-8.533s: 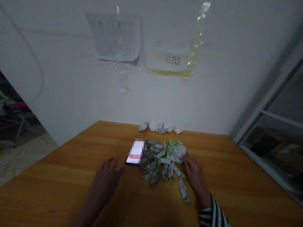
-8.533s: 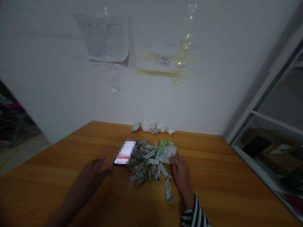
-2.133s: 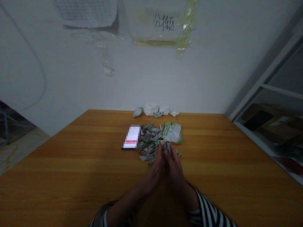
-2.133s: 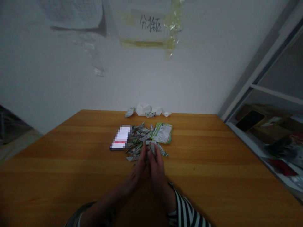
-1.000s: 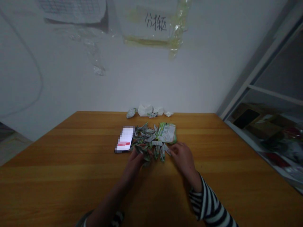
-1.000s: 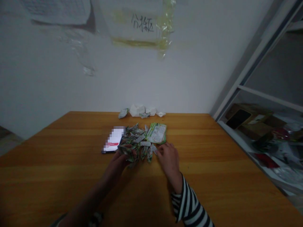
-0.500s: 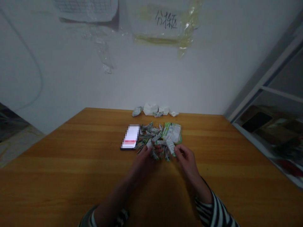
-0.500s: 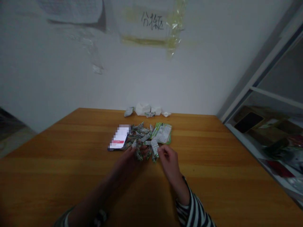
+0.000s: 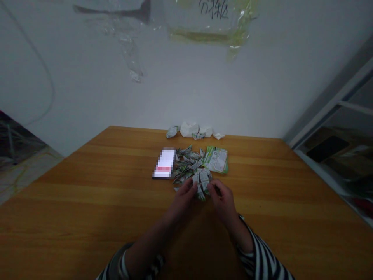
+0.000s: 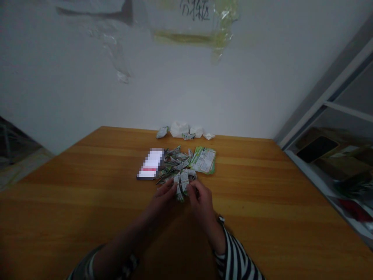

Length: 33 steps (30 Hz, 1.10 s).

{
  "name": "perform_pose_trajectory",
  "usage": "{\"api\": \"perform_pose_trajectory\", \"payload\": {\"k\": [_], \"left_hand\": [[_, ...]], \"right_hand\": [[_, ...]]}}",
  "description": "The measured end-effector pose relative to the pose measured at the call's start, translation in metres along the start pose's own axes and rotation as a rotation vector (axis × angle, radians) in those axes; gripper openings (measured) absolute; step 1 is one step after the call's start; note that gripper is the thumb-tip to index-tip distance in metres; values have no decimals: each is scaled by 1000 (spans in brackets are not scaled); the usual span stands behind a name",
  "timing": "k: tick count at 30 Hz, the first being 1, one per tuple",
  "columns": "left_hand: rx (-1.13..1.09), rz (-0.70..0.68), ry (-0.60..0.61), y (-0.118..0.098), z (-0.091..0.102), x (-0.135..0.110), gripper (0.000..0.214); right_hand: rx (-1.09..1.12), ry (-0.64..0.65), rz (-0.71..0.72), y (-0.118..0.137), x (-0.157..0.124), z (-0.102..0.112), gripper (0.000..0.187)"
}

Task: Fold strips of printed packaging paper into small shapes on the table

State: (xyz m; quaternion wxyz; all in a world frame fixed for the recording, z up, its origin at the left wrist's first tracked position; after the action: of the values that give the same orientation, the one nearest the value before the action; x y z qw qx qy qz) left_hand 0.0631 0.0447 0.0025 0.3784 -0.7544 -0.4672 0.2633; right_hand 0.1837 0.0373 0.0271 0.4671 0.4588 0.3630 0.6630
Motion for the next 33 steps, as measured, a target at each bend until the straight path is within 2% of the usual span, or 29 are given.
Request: {"api": "perform_pose_trajectory", "payload": {"k": [4, 13, 21, 29, 33], "left_hand": [[104, -42, -30, -5, 5, 1, 43], [393, -132, -135, -10, 17, -3, 35], [369, -123, -159, -9, 18, -4, 33], [431, -74, -180, -9, 21, -5, 30], [446, -13, -190, -3, 19, -8, 27]], "right_hand": [[-34, 30, -1, 1, -2, -4, 23], [-375, 71, 45, 11, -8, -11, 18], [-320, 94, 46, 6, -6, -16, 19], [-466, 185, 57, 6, -6, -22, 17], [-390, 252, 81, 5, -5, -29, 18]]}}
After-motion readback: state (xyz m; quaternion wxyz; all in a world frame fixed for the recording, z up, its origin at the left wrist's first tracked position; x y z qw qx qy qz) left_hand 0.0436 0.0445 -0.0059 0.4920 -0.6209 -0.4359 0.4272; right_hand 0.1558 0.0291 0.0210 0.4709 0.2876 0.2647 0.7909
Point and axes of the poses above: each hand's wrist, its own x-axis towards the middle knuckle, its own z-axis out of the back of the hand, y = z × x, the point moved 8 cm from there along x, towards the middle knuckle, and after that the axes turned 10 degrees about y, right-handed, at the moved point
